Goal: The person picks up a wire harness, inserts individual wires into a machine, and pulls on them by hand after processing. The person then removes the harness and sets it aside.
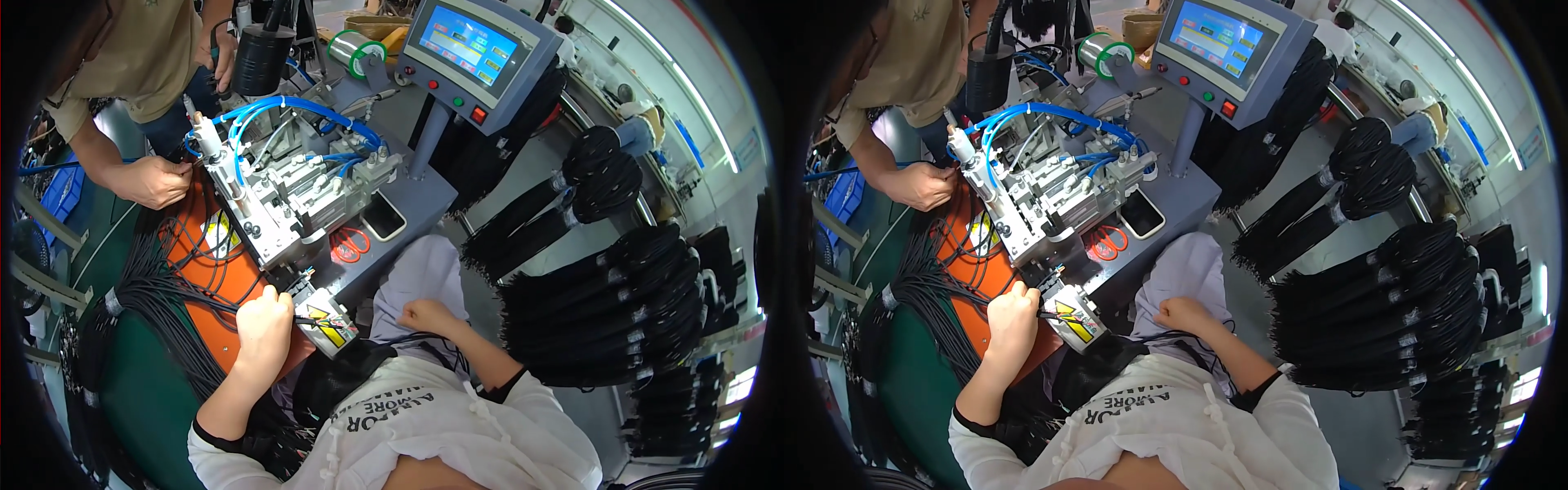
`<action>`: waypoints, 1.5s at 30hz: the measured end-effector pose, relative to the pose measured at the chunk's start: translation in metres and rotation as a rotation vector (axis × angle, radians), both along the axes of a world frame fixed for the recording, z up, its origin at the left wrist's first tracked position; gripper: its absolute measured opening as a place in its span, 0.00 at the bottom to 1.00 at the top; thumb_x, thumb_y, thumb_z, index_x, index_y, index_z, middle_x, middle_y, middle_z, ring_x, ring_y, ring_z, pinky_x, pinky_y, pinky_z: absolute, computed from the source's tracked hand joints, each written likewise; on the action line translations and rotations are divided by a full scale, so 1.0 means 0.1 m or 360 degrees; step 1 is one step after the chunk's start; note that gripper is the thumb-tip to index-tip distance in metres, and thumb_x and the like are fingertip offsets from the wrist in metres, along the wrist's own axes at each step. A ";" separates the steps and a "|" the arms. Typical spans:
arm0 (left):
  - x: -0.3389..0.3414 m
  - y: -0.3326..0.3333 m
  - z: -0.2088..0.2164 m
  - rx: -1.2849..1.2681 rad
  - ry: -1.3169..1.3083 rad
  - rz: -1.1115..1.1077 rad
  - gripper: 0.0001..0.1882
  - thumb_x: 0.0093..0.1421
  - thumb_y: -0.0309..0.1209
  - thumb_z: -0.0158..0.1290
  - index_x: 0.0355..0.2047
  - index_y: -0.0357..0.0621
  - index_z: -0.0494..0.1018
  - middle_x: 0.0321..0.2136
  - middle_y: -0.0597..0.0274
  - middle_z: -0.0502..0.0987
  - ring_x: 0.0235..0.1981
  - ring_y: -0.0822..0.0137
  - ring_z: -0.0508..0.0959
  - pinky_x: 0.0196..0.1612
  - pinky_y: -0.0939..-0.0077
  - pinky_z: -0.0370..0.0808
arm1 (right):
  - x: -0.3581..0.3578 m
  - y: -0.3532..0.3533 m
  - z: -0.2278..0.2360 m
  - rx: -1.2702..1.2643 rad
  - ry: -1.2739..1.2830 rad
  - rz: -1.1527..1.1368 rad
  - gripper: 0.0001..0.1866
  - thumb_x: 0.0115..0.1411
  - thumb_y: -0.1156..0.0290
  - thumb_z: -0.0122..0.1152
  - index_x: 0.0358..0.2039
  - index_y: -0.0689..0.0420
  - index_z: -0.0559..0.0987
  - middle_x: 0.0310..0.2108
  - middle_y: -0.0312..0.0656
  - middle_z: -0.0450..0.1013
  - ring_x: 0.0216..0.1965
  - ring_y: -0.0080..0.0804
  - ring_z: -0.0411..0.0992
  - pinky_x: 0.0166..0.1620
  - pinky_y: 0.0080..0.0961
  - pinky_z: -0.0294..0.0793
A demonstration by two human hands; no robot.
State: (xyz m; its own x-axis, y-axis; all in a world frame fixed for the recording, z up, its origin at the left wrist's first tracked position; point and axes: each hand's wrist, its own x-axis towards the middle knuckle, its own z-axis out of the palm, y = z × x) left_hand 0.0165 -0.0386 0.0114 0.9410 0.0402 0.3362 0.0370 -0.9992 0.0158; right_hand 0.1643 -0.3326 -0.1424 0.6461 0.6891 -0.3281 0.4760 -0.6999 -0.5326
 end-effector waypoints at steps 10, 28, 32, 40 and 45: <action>0.01 0.00 0.04 0.0097 0.0125 -0.0007 0.04 0.45 0.25 0.53 0.20 0.43 0.68 0.21 0.58 0.68 0.21 0.63 0.75 0.24 0.71 0.70 | 0.70 0.80 0.33 0.0816 -0.1079 -0.0449 0.24 0.54 0.64 0.60 0.52 0.51 0.71 0.49 0.44 0.71 0.56 0.47 0.63 0.57 0.43 0.58; 0.03 0.02 -0.01 0.0069 0.0083 0.0017 0.05 0.45 0.25 0.54 0.20 0.43 0.68 0.21 0.58 0.67 0.18 0.62 0.73 0.22 0.70 0.69 | 0.83 0.63 -0.01 0.0833 -0.1116 -0.0740 0.21 0.54 0.65 0.60 0.50 0.50 0.73 0.48 0.40 0.71 0.55 0.41 0.63 0.56 0.43 0.57; 0.02 0.03 0.00 -0.0035 0.0166 0.0067 0.10 0.42 0.21 0.56 0.29 0.43 0.75 0.22 0.58 0.69 0.21 0.59 0.73 0.24 0.67 0.69 | 0.90 0.28 -0.18 0.0849 -0.1024 -0.0935 0.20 0.54 0.64 0.61 0.49 0.49 0.74 0.48 0.40 0.71 0.54 0.40 0.64 0.54 0.41 0.58; 0.03 0.05 0.00 -0.0040 0.0169 0.0065 0.10 0.43 0.21 0.57 0.28 0.43 0.75 0.23 0.58 0.69 0.21 0.59 0.74 0.24 0.67 0.69 | 0.85 0.23 -0.24 0.0601 -0.0878 -0.0942 0.30 0.51 0.58 0.66 0.53 0.50 0.70 0.51 0.41 0.69 0.55 0.43 0.63 0.55 0.43 0.59; 0.03 0.05 0.00 0.0000 0.0200 0.0075 0.10 0.42 0.21 0.57 0.28 0.43 0.75 0.23 0.58 0.70 0.21 0.59 0.74 0.24 0.67 0.69 | 0.96 0.66 -0.14 0.0622 -0.1052 -0.0768 0.40 0.46 0.52 0.69 0.59 0.47 0.66 0.55 0.41 0.66 0.57 0.43 0.61 0.56 0.44 0.56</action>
State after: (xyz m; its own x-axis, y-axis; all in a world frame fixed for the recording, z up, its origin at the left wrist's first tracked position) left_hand 0.0190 -0.0340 0.0116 0.9728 0.0855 0.2154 0.0858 -0.9963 0.0080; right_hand 0.2606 -0.2666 -0.1560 0.8670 0.2788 0.4129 0.4709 -0.7293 -0.4964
